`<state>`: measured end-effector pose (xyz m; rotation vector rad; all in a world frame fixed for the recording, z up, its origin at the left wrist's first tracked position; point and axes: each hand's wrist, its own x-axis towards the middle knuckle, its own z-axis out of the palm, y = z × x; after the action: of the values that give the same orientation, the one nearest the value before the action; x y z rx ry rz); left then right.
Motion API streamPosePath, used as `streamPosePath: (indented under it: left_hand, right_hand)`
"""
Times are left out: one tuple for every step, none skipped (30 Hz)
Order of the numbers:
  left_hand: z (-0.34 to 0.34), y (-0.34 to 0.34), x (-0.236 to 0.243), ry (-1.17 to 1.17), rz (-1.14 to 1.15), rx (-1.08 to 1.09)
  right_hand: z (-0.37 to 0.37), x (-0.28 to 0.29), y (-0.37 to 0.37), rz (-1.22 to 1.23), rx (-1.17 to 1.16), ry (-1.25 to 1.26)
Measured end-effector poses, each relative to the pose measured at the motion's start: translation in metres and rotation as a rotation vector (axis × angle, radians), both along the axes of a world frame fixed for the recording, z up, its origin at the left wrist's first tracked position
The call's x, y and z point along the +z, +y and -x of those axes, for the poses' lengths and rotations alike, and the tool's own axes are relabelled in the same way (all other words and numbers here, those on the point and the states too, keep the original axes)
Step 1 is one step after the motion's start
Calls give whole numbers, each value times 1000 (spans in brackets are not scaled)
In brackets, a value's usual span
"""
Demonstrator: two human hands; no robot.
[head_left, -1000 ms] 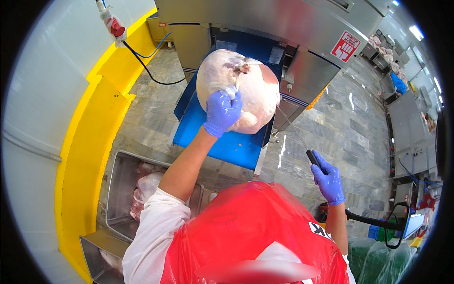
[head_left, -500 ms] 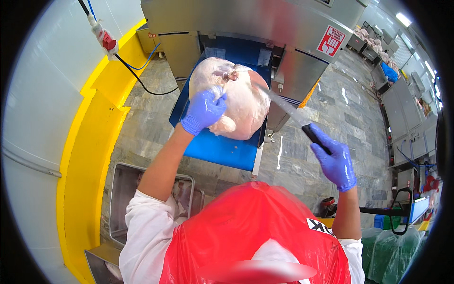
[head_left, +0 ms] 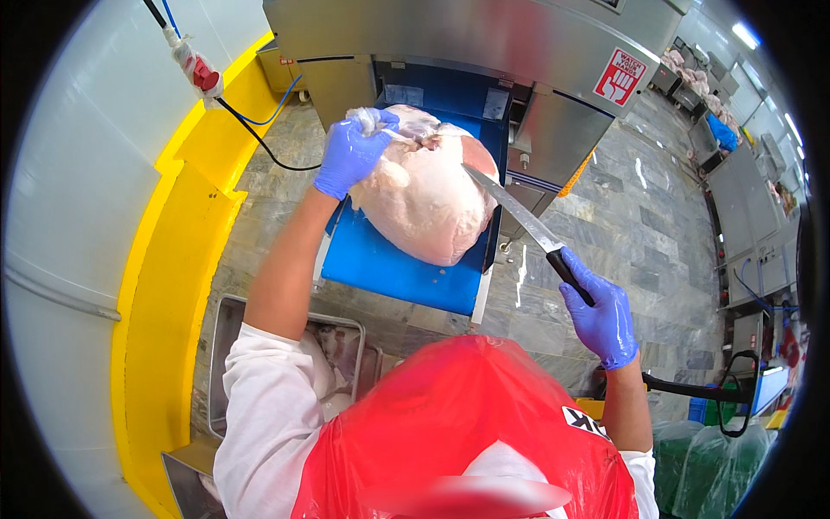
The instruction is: The person removes a large raw meat cut from a water-filled metal bin and places it on a blue cutting board. Using a knife, the person trims fat and connective tissue from the meat, separating pieces and setting them aside.
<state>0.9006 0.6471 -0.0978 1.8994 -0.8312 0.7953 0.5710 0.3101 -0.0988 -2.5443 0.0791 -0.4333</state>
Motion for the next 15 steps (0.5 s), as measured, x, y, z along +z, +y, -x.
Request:
streamPosePath:
  left_hand:
    - [1,1,-3,29,-6,-7]
    - [3,1,-6,77,-24,-6]
    - [5,0,-8,42,1,-25]
    - [6,-1,-9,26,14,-35]
    - [9,-2,-11,-29,43,-63]
    - [12,-3,-13,19,51,-43]
    - [16,-4,-14,26,74,-42]
    - [19,-5,-15,33,97,-41]
    - [22,-5,-15,24,88,-22]
    - [25,-5,-15,15,80,-2]
    - [27,-5,-13,33,62,34]
    - [27,-5,-10,-12,59,14]
    - [25,-6,-6,-28,47,9]
    - [24,-7,-2,-72,44,-7]
    - [21,-9,2,-43,56,-2]
  right_hand:
    - [0,-1,-1,-2,-1,-3]
    - [0,-2,-2,-3,-2,-5]
    - [0,-3,-3,-20,1,-19]
    - [0,-5,-4,-37,4,-30]
    - [0,-7,-5,-58,13,-43]
    - [0,-9,-5,-65,3,-25]
    - [1,-10,-6,-78,0,-10]
    - [1,-10,-7,-91,-4,4]
    - [1,-8,-8,-113,0,24]
    - [2,-5,-9,-135,5,44]
    - [2,0,-11,-151,15,82]
    - [1,8,-14,-144,56,34]
    - [0,18,-18,-133,101,7]
    - [-2,31,-22,-129,114,7]
    - [-3,44,-24,-87,158,-27]
